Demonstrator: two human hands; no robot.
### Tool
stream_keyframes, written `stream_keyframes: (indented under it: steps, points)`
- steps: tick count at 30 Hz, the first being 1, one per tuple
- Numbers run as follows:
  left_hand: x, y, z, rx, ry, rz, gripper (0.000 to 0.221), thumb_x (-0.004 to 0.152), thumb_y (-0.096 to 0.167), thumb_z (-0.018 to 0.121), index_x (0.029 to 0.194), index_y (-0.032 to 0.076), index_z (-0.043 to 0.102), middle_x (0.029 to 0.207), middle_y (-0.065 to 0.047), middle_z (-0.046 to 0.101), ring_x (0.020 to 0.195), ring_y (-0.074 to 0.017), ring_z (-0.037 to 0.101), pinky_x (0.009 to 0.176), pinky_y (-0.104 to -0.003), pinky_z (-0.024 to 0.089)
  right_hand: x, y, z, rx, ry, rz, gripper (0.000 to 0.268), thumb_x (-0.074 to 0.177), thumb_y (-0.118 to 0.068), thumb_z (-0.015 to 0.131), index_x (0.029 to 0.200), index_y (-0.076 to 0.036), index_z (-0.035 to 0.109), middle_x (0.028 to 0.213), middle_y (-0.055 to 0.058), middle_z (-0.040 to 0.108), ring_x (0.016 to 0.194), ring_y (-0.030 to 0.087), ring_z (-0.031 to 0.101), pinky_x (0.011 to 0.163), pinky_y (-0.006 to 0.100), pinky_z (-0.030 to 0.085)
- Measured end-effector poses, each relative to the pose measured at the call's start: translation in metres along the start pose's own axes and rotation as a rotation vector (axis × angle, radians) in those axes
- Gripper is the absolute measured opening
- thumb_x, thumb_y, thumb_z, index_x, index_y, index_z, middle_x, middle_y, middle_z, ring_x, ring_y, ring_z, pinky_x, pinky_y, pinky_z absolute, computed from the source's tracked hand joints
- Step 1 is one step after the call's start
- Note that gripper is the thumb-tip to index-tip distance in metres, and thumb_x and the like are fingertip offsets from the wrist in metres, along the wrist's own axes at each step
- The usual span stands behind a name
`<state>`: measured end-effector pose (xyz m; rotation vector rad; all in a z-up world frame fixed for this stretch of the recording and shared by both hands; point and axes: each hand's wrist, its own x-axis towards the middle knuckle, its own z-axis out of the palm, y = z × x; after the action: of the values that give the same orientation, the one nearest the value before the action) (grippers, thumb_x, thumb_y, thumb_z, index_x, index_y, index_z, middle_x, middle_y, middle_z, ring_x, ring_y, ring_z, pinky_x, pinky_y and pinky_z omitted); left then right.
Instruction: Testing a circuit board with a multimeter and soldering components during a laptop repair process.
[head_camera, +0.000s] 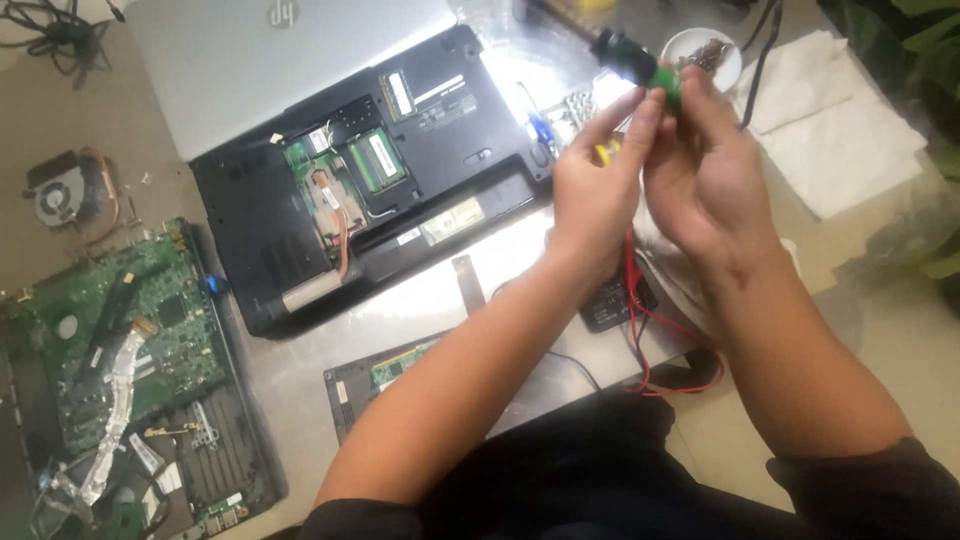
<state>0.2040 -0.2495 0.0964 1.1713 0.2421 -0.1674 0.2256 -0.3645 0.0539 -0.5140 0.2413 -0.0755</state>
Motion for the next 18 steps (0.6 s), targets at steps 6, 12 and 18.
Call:
stream_keyframes:
  steps: [6,12,18]
  points:
    - [-0.001,0.003,0.021,-0.099,-0.032,-0.028,0.063,0.074,0.042,0.068,0.122,0.002,0.067,0.116,-0.015,0.071,0.111,-0.0226,0.067,0.098,-0.032,0.055,0.002,-0.002,-0.014,0.001,-0.098,-0.057,0.012,0.097,0.001,0.070,0.108,-0.003,0.072,0.113,0.014,0.073,0.113,0.023,0.069,0.109,0.031,0.056]
    - [0.001,-0.009,0.032,0.009,0.125,0.029,0.051,0.080,0.044,0.064,0.111,0.004,0.071,0.109,-0.010,0.071,0.103,-0.0182,0.066,0.091,-0.029,0.054,0.000,0.001,-0.017,-0.080,-0.097,-0.081,0.020,0.094,0.003,0.071,0.113,-0.004,0.071,0.117,0.014,0.072,0.118,0.023,0.067,0.114,0.032,0.054]
    - [0.008,0.010,0.034,0.017,0.116,0.154,0.052,0.088,0.042,0.058,0.123,0.005,0.068,0.111,-0.013,0.073,0.100,-0.0238,0.069,0.089,-0.035,0.056,-0.045,-0.033,-0.005,-0.545,-0.118,0.041,0.047,0.094,-0.004,0.063,0.140,-0.004,0.059,0.118,0.008,0.067,0.109,0.019,0.063,0.095,0.029,0.052]
